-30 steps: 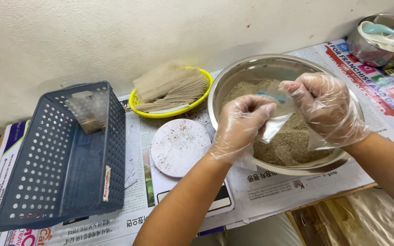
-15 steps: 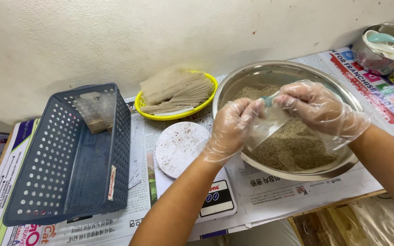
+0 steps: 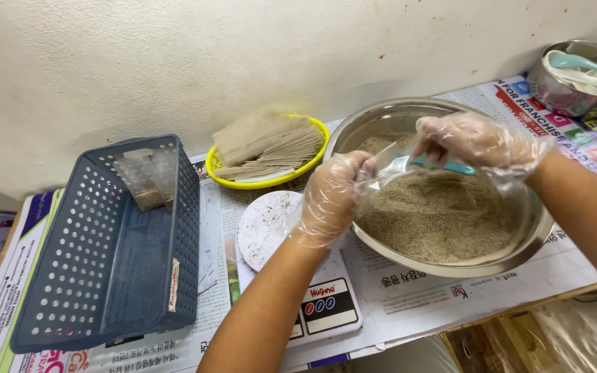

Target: Packaging powder into small bags by scooping, weighing on a digital scale, and sorting into a crate.

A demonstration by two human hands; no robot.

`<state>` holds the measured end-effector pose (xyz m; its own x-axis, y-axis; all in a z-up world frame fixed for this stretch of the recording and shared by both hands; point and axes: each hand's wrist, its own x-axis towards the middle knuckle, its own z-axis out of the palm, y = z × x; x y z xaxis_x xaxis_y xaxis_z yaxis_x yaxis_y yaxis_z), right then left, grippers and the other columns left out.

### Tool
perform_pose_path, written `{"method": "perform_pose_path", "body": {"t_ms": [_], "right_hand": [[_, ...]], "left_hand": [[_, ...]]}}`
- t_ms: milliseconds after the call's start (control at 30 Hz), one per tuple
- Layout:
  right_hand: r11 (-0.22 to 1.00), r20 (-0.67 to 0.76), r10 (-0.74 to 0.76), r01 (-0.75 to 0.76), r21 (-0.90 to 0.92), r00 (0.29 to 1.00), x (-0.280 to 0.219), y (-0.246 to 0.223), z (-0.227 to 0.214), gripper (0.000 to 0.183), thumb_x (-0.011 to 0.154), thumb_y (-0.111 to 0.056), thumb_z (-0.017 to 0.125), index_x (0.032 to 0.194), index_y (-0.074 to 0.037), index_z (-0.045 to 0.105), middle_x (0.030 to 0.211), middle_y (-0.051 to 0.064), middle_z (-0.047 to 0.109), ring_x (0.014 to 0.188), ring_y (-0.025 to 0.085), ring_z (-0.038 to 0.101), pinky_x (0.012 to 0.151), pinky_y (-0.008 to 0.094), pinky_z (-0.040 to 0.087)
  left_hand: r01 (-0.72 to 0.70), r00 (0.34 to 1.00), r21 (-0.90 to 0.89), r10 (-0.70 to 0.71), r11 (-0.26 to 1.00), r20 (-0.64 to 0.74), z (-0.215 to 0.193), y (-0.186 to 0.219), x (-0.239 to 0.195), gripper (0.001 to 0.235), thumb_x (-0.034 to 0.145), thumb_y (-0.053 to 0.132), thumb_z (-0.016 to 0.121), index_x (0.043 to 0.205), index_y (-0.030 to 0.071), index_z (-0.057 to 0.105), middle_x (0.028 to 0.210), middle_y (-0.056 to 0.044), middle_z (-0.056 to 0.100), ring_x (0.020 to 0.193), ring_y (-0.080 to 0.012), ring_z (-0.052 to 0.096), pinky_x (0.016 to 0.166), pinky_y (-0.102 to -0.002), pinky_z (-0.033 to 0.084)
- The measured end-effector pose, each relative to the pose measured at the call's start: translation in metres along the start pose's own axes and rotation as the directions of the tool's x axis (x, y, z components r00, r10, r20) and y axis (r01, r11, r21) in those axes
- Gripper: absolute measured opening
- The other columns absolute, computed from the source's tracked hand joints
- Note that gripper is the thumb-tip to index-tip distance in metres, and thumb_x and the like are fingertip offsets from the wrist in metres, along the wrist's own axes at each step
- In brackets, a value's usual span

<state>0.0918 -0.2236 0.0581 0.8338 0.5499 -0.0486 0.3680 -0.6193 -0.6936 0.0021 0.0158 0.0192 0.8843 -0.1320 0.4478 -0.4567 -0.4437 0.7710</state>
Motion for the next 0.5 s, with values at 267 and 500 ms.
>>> {"method": "perform_pose_path", "body": {"t_ms": [267, 500], "right_hand": [[0.664, 0.035, 0.420, -0.281, -0.693, 0.907, 0.041, 0.063, -0.001, 0.028, 0.088, -0.048, 0.069, 0.105, -0.029, 0.080, 0.108, -0.002, 0.076, 0.099, 0.018, 0.069, 0.088, 0.035, 0.054], [0.791, 0.038, 0.330, -0.254, -0.557, 0.943, 0.034, 0.053, -0.002, 0.013, 0.092, -0.031, 0.065, 0.084, -0.022, 0.065, 0.084, -0.001, 0.069, 0.076, 0.016, 0.058, 0.072, 0.031, 0.044]], "left_hand": [[-0.020, 1.000, 0.012, 0.020, 1.000, -0.017, -0.024, -0.016, -0.011, 0.030, 0.099, 0.033, 0.048, 0.077, 0.021, 0.064, 0.057, 0.007, 0.061, 0.053, -0.0090, 0.059, 0.059, -0.028, 0.048], [0.033, 0.998, 0.036, -0.031, 0.999, -0.056, -0.024, -0.021, -0.010, 0.032, 0.099, 0.038, 0.047, 0.078, 0.023, 0.065, 0.062, 0.008, 0.064, 0.058, -0.0117, 0.060, 0.063, -0.030, 0.049]]}}
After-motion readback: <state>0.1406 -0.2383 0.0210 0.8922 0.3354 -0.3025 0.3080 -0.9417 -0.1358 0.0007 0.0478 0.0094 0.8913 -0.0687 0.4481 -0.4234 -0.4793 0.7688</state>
